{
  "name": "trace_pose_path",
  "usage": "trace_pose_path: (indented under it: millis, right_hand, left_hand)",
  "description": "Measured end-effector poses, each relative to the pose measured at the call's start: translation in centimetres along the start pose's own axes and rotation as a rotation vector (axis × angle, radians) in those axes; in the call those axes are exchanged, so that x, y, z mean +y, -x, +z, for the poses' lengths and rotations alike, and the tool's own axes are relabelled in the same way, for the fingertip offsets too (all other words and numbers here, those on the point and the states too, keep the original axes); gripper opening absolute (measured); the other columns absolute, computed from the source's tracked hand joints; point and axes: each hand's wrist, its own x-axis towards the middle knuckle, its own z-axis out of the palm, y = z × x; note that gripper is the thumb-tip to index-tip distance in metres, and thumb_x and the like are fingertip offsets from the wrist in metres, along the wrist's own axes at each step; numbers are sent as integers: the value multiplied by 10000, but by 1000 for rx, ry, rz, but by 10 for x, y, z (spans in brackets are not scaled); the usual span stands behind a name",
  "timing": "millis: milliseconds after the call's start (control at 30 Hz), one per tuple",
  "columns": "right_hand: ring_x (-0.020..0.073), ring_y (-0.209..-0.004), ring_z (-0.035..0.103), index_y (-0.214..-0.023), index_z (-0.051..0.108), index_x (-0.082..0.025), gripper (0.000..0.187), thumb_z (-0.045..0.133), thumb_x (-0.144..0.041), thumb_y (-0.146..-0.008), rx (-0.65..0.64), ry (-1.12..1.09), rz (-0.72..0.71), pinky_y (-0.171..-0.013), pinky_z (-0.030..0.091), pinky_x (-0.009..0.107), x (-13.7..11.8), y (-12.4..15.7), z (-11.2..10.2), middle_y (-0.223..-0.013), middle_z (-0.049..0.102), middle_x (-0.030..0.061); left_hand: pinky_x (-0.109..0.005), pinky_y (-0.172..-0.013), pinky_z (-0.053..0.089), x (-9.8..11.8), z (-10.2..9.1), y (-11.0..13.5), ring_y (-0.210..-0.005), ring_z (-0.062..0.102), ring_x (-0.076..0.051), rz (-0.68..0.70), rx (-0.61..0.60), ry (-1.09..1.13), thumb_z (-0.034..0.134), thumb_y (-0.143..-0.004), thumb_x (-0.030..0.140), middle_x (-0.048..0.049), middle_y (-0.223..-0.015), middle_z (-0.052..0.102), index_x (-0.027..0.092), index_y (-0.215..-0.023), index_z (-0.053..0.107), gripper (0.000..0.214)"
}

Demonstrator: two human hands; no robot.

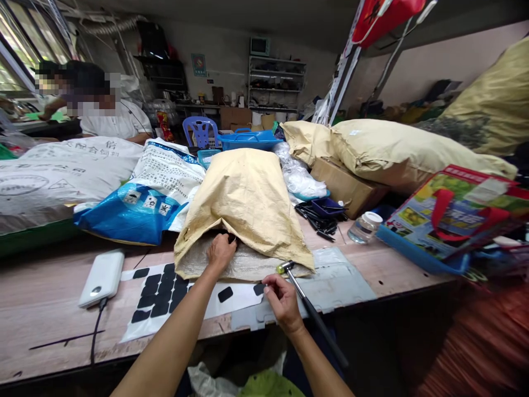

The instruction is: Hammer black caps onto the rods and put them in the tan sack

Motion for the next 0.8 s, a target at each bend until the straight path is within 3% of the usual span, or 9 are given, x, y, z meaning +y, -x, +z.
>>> trace_pose_path:
  millis: [133,300,400,500,600,700,800]
  right_hand:
    - [131,-586,427,-925,658,-180,153,589,-312,-891,5,-8,13,-552,352,252,1,0,1,-656,461,-34]
    - [148,-618,489,-965,653,-186,182,580,-334,-889,8,72,15,-577,410,264,-9,-1,-1,-693,524,-16]
    - [174,-676,541,-1034,650,-194,200,570,-299,-884,144,338,-3,-654,464,294,-21,1,-14,-744,568,4]
    - [233,-841,571,-1062,658,-207,234,574,-240,-846,283,795,-30,-783,464,358,-27,8,-37,-901,625,64]
    - [272,-875,548,-1059,678,-219,221,616,-277,-855,231,1133,34,-744,433,370,-21,18,-59,-948,629,99]
    - [273,-837,540,-986,673,-212,140,581,-265,-895,144,1208,70,-710,418,366,-13,23,-69,-896,639,102]
    - [272,-866,562,-944,646,-210,140,510,-243,-930,155,1104,65,-749,444,372,-14,22,-65,-910,647,100]
  left_hand:
    - [-318,-799,464,-28,-2,34,-952,655,-244,240,-70,20,666,-845,336,-63,-968,703,220,-948,741,172]
    - [-323,-878,457,-45,4,72,-974,642,-218,469,-99,180,677,-858,302,-47,-994,697,232,-1025,725,187]
    - [-346,-906,440,-46,4,77,-1001,640,-229,471,-137,217,691,-860,312,-46,-1009,711,242,-1016,728,175]
    - [-350,-912,430,-45,2,73,-995,633,-228,451,-174,229,719,-836,314,-38,-997,710,243,-998,733,177]
    - [-354,-915,414,-45,0,71,-983,624,-229,449,-198,223,742,-814,318,-28,-973,711,249,-988,740,187]
    - [-345,-908,405,-45,-2,71,-994,618,-232,451,-211,233,757,-799,304,-20,-955,716,251,-970,745,180]
    - [-339,-900,398,-44,-4,72,-998,615,-230,446,-218,238,770,-784,285,-11,-953,720,250,-953,747,174]
